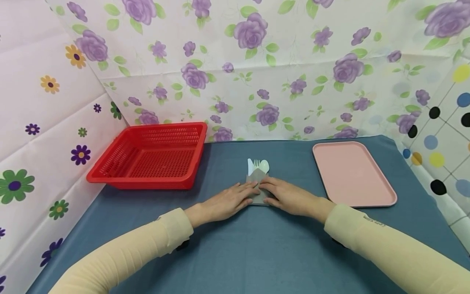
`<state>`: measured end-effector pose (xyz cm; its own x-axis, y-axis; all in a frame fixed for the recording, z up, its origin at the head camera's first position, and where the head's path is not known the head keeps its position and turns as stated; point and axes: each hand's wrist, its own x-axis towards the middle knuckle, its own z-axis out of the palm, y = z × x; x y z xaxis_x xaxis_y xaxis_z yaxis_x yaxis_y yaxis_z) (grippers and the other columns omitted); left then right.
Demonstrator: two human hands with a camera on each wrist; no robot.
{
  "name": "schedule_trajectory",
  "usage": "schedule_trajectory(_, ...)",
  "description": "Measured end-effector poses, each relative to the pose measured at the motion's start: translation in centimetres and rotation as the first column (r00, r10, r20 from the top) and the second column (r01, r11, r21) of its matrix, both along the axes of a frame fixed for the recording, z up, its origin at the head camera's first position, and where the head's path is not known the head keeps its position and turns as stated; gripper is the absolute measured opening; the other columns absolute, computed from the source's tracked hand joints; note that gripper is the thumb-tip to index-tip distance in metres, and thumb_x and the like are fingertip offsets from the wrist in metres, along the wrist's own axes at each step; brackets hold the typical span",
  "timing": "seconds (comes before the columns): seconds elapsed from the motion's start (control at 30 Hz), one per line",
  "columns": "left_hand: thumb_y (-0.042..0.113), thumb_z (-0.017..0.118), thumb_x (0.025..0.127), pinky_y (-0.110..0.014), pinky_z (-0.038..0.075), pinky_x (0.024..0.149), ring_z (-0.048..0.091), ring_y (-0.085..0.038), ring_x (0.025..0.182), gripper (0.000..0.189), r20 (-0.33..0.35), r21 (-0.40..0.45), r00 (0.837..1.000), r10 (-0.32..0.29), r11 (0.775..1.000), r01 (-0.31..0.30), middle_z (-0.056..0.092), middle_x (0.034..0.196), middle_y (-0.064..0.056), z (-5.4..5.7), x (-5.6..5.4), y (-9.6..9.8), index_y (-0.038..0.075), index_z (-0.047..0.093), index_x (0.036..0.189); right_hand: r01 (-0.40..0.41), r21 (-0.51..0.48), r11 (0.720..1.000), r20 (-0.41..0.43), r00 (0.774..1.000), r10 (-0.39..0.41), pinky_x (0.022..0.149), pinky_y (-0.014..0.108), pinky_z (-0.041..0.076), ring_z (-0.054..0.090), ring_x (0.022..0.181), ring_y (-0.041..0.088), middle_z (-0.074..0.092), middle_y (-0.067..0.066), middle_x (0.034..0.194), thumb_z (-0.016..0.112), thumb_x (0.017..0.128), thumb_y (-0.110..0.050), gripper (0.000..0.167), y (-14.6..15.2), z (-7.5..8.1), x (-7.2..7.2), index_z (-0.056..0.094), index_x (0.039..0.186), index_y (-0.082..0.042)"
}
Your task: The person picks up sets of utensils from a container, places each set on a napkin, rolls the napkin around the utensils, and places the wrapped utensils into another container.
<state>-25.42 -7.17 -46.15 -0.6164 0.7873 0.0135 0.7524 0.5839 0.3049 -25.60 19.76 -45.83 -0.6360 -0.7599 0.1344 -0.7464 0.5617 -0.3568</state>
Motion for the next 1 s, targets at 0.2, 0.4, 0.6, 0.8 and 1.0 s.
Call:
schedule_trajectory(0.2, 0.037, 0.040, 0.115, -0.046, 0.021, 0.127, 0.028, -0.015, 0.155, 0.052, 0.025, -0.003, 0.999, 0.028, 1.000, -0.028, 0.030, 0.170, -0.003, 0.2, -0.1, -0.1, 0.015, 0.038, 0.161, -0.015, 0.035, 0.999, -0.013, 1.000, 0.016, 0.111, 0.055, 0.045, 0.048, 0.143, 0.039, 0.049, 0.015, 0.157, 0.064, 0.106, -0.027, 0.051, 0.2, 0.2, 0.3, 0.054, 0.151, -0.004)
schedule_trajectory(0.4, 0.035, 0.040, 0.115, -0.046, 0.017, 0.128, 0.028, -0.013, 0.155, 0.049, 0.073, -0.009, 0.997, 0.019, 1.000, -0.018, 0.029, 0.170, -0.001, 0.7, -0.8, -0.5, 0.017, 0.039, 0.160, -0.030, 0.025, 0.999, -0.019, 0.999, 0.030, 0.107, 0.053, 0.049, 0.053, 0.139, 0.036, 0.051, 0.014, 0.156, 0.065, 0.106, -0.027, 0.049, 0.1, 0.2, 0.1, 0.057, 0.149, -0.004)
schedule_trajectory(0.6, 0.035, 0.039, 0.115, -0.047, 0.016, 0.128, 0.024, -0.014, 0.157, 0.050, 0.067, -0.028, 0.998, -0.008, 1.000, 0.010, 0.028, 0.171, -0.001, 0.2, -0.9, -0.7, 0.019, 0.037, 0.162, -0.110, 0.022, 0.994, -0.187, 0.976, 0.112, 0.107, 0.049, 0.050, 0.055, 0.137, 0.033, 0.055, 0.013, 0.151, 0.070, 0.102, -0.022, 0.045, 0.4, -0.5, 0.2, 0.062, 0.144, -0.006)
schedule_trajectory(0.8, 0.039, 0.039, 0.114, -0.047, 0.015, 0.128, 0.024, -0.012, 0.157, 0.053, 0.059, -0.035, 0.998, 0.009, 0.999, -0.007, 0.028, 0.171, 0.002, 0.0, -1.0, -0.5, 0.020, 0.034, 0.164, -0.205, 0.028, 0.978, -0.336, 0.920, 0.203, 0.102, 0.044, 0.054, 0.059, 0.134, 0.030, 0.058, 0.011, 0.149, 0.075, 0.097, -0.011, 0.043, 0.8, -0.8, 0.4, 0.068, 0.139, -0.008)
schedule_trajectory(1.0, 0.041, 0.038, 0.114, -0.047, 0.015, 0.128, 0.024, -0.010, 0.156, 0.055, 0.040, -0.062, 0.999, 0.025, 0.998, -0.022, 0.028, 0.170, 0.002, 0.2, -0.9, -0.9, 0.019, 0.033, 0.164, -0.241, 0.061, 0.969, -0.311, 0.918, 0.248, 0.094, 0.039, 0.059, 0.064, 0.127, 0.029, 0.059, 0.012, 0.149, 0.072, 0.097, -0.004, 0.046, 0.7, -0.6, 0.5, 0.064, 0.142, -0.006)
